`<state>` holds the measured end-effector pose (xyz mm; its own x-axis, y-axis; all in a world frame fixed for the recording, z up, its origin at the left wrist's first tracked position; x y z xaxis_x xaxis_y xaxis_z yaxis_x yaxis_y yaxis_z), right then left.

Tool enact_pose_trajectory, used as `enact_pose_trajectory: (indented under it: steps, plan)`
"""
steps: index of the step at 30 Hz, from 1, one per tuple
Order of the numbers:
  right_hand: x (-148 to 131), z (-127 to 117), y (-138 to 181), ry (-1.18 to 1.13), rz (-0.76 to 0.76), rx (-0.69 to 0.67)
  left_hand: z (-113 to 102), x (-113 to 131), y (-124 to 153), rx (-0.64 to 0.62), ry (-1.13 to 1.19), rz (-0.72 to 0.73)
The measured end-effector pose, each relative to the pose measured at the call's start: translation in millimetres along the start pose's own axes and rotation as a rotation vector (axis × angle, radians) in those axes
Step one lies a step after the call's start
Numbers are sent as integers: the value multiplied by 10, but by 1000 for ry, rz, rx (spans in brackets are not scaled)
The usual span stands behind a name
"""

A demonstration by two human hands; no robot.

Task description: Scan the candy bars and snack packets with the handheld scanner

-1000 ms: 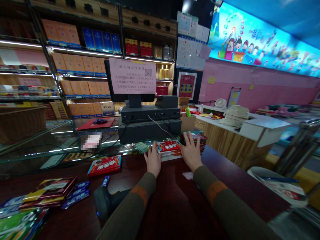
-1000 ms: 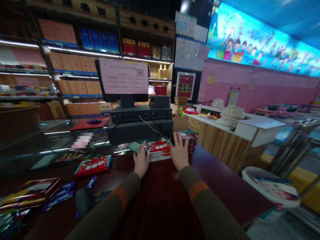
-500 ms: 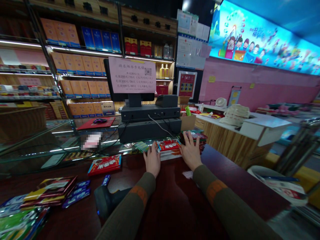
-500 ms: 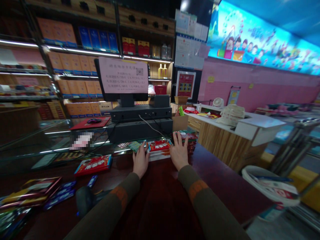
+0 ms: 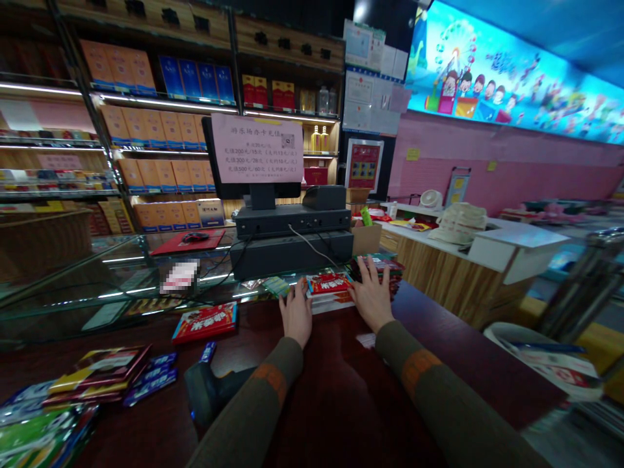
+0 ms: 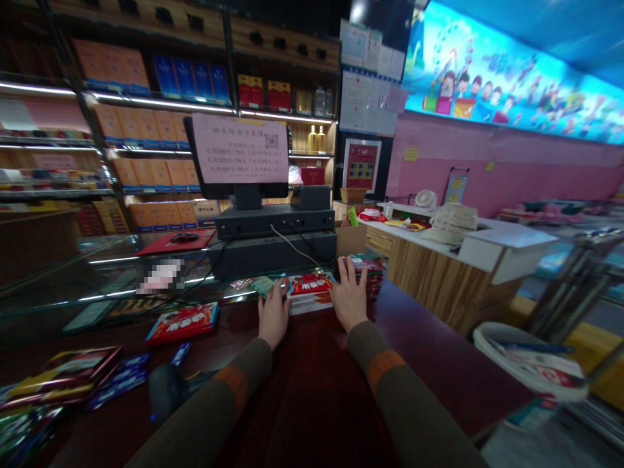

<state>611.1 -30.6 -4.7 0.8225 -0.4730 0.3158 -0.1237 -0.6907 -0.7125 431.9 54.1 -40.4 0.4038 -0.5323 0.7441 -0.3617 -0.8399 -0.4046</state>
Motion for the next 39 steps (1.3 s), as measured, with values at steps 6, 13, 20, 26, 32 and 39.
enact_pose_trajectory:
  steps: [6, 13, 20, 26, 32, 39]
  plan:
    - [36, 50, 15, -27, -16, 12, 1, -14, 6, -24, -32, 10]
    - [30, 18, 11, 30, -27, -21, -6, -19, 21, -28, -78, 49]
    - [-29, 28, 28, 69, -35, -41, -30, 5, 44, -32, -86, 50]
    - [-39, -12, 41, 82, -46, -72, -27, -7, 40, -44, -92, 56]
    - [-56, -88, 27, 92, -48, -89, -79, 28, 65, -89, -83, 73]
    - [-208, -253, -12, 38, -78, -89, -274, 92, 128, -72, -91, 76]
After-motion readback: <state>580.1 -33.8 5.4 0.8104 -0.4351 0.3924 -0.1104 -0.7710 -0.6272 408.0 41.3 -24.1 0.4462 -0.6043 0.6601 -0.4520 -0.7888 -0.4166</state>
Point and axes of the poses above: each hand's wrist, its own y-axis away from the middle knuckle, its own z-axis out of the palm, x = y × z, the point moved 2 cm from there along -y, towards the middle knuckle, and after that the axes turned 15 degrees about y, right-handed, at the moved point
